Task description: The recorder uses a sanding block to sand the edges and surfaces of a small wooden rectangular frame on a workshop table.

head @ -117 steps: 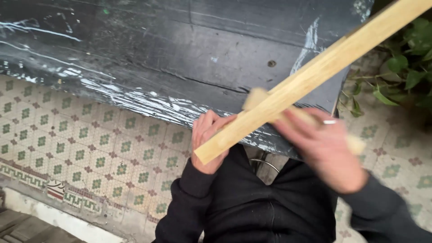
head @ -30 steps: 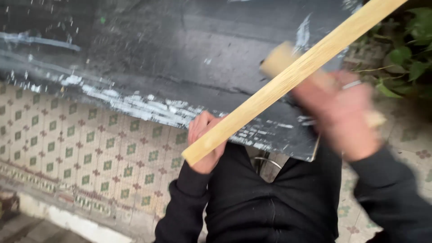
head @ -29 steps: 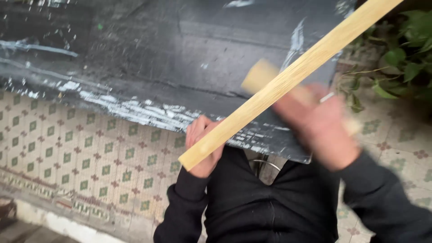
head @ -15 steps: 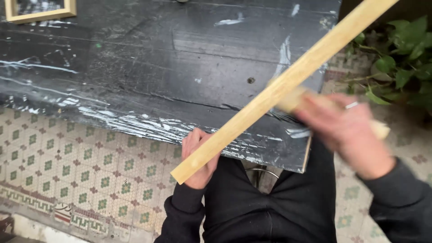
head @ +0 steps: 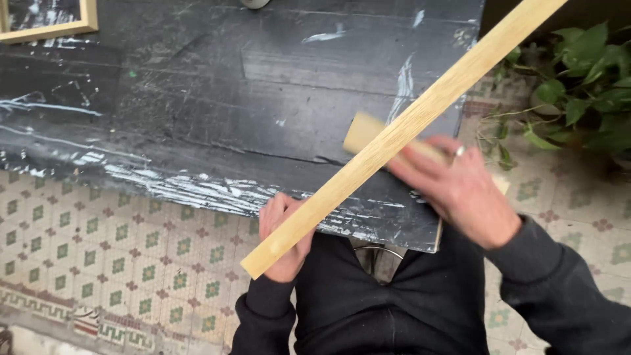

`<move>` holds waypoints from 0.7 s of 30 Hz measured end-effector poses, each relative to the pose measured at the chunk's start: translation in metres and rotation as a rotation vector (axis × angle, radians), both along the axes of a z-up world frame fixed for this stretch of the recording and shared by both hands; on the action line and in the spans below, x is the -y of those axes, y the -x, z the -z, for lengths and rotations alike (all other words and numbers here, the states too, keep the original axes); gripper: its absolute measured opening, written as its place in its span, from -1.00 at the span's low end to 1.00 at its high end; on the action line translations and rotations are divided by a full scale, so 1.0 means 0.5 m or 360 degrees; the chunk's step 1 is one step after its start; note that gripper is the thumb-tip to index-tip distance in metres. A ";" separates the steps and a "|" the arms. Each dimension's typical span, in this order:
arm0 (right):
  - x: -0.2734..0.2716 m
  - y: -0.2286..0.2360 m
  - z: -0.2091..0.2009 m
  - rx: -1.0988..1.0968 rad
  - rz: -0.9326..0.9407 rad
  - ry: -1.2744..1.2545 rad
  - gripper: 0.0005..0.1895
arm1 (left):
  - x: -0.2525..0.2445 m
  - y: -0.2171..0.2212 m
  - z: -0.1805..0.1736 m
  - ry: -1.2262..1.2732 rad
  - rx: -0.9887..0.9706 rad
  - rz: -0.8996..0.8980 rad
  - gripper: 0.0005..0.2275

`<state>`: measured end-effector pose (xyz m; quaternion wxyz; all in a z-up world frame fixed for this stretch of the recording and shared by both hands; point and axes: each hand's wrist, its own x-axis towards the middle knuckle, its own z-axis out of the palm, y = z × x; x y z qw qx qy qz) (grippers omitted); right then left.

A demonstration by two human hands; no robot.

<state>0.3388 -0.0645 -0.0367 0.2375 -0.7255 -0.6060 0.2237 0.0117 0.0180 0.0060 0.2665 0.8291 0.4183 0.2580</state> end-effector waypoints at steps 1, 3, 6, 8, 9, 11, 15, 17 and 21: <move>-0.004 -0.010 -0.039 0.0013 0.0007 0.0000 -0.42 | -0.001 -0.007 0.002 0.0000 0.0013 0.0007 -0.77; -0.033 -0.015 -0.106 0.0522 -0.0671 -0.0441 -0.30 | -0.003 -0.003 0.000 0.0006 -0.0027 -0.0016 -0.71; -0.047 -0.038 -0.095 0.0567 -0.0312 -0.0363 -0.47 | 0.002 0.004 -0.016 0.0029 -0.0035 -0.0007 -0.70; -0.023 -0.011 -0.077 0.0537 -0.0259 -0.0228 -0.45 | 0.005 0.004 0.000 0.0026 -0.0037 0.0013 -0.70; -0.016 -0.001 -0.071 0.0502 -0.0218 -0.0114 -0.42 | 0.000 0.001 0.009 0.0006 -0.0042 0.0015 -0.70; -0.023 -0.019 -0.086 0.0473 -0.0420 -0.0291 -0.40 | -0.004 -0.007 0.006 -0.0002 -0.0041 0.0010 -0.69; -0.033 -0.042 -0.069 0.0509 -0.0295 -0.0381 -0.42 | 0.011 0.010 -0.013 0.0034 -0.0069 -0.0014 -0.68; -0.028 -0.008 -0.088 0.0567 -0.0265 -0.0406 -0.39 | 0.004 0.006 0.000 0.0018 -0.0060 0.0022 -0.68; -0.042 -0.012 -0.121 0.0378 -0.0525 -0.0515 -0.35 | -0.004 0.001 0.014 -0.0032 -0.0056 -0.0020 -0.68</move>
